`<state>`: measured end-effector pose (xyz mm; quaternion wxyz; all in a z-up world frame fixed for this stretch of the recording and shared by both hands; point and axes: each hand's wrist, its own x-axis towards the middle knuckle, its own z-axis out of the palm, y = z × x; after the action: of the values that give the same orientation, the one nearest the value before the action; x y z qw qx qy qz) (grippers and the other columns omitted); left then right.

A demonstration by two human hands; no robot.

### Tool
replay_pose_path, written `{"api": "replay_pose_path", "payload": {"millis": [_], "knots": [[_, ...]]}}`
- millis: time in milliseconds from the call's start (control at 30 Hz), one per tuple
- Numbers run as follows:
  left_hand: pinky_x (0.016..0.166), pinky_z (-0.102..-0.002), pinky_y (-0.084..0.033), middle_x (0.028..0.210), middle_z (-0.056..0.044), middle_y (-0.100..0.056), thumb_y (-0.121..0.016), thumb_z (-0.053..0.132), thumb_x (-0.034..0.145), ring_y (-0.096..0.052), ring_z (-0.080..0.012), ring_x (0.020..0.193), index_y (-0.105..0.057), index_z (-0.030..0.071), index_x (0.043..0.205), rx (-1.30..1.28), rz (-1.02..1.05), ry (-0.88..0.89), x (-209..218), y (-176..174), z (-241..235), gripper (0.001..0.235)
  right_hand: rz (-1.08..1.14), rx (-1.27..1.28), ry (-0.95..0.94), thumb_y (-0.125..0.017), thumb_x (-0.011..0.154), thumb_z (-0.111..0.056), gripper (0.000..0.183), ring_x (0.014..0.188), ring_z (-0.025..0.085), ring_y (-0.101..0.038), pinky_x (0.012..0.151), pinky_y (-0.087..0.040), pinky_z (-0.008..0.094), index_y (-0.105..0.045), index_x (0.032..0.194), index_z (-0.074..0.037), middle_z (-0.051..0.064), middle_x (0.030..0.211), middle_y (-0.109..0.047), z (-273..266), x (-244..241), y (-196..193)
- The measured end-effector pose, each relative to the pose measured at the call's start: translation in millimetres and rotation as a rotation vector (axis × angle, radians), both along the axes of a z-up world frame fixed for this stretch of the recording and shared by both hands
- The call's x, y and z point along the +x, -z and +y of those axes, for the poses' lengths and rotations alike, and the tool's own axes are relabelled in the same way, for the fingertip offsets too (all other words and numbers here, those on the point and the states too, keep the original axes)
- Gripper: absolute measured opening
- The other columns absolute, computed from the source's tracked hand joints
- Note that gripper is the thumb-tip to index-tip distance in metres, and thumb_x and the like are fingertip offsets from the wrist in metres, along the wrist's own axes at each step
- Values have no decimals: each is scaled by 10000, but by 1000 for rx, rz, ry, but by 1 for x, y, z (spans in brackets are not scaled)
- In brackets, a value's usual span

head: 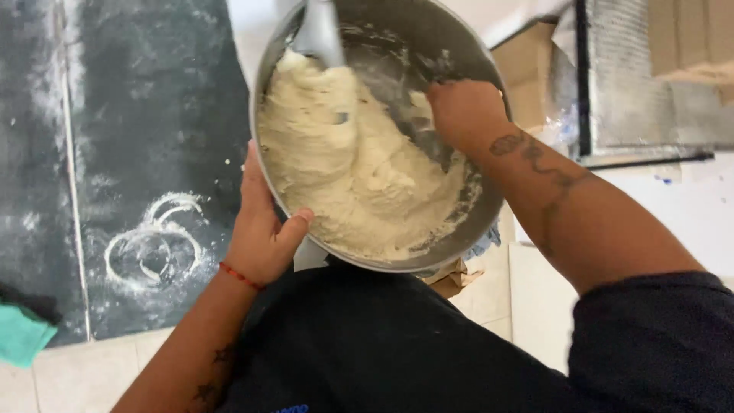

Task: Using a hand scraper to collect dough from the sides of a large industrial mixing bowl.

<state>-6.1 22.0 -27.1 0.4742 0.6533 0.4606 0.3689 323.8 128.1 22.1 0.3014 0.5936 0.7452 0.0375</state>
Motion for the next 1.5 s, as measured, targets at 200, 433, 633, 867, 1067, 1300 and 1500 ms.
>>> {"api": "replay_pose_path", "payload": {"millis": [200,433,633,867,1067,1300,1500], "knots": [[1233,-459,-107,1639,-220,-2,-691,352,779,-76,-385,1510,22,58,1575,-173,-21,-18,2,-16,-10,1108,-198,-130,-185,-404,978,-201,376,763,292,-726,565,-582,506,-697,1177,-78,98,864,-743,-5,45,62],[1234,-441,-121,1647,-180,34,-548,364,868,-55,-337,1513,49,96,1575,-208,-92,0,3,-12,5,964,105,-870,-414,-630,801,-221,394,764,477,-636,733,-538,588,-682,870,164,311,797,-684,-35,105,127],[1239,-466,-108,1633,-218,75,-533,356,880,-29,-387,1507,76,73,1565,-164,-76,19,7,-11,5,960,544,-466,-199,-570,828,-212,341,639,450,-625,665,-539,523,-586,673,91,232,622,-628,-100,100,137],[1221,-473,-50,1593,-234,201,-569,464,871,56,-373,1502,243,52,1509,-233,90,62,14,2,-35,1112,533,150,-58,-541,871,-190,140,588,310,-662,503,-524,414,-559,948,-74,71,688,-572,-127,-97,63],[1174,-546,-261,1582,-294,102,-616,327,859,-61,-480,1472,167,20,1526,-152,-25,10,12,3,-31,1073,699,95,-195,-472,908,-144,130,656,299,-634,612,-518,333,-567,899,-56,76,733,-543,-126,-112,-41],[1147,-564,-317,1585,-298,70,-616,355,848,-105,-502,1463,148,24,1531,-157,-88,12,12,-5,-24,1077,509,364,168,-490,1011,-270,252,847,320,-660,740,-523,448,-619,1167,-120,83,857,-601,-69,-10,-29],[1206,-531,-152,1583,-314,110,-618,411,826,-17,-471,1477,193,-14,1504,-200,31,0,19,-30,-23,1138,446,280,119,-641,864,-150,166,602,317,-677,570,-543,357,-550,745,-80,74,589,-554,-21,70,111]]}}
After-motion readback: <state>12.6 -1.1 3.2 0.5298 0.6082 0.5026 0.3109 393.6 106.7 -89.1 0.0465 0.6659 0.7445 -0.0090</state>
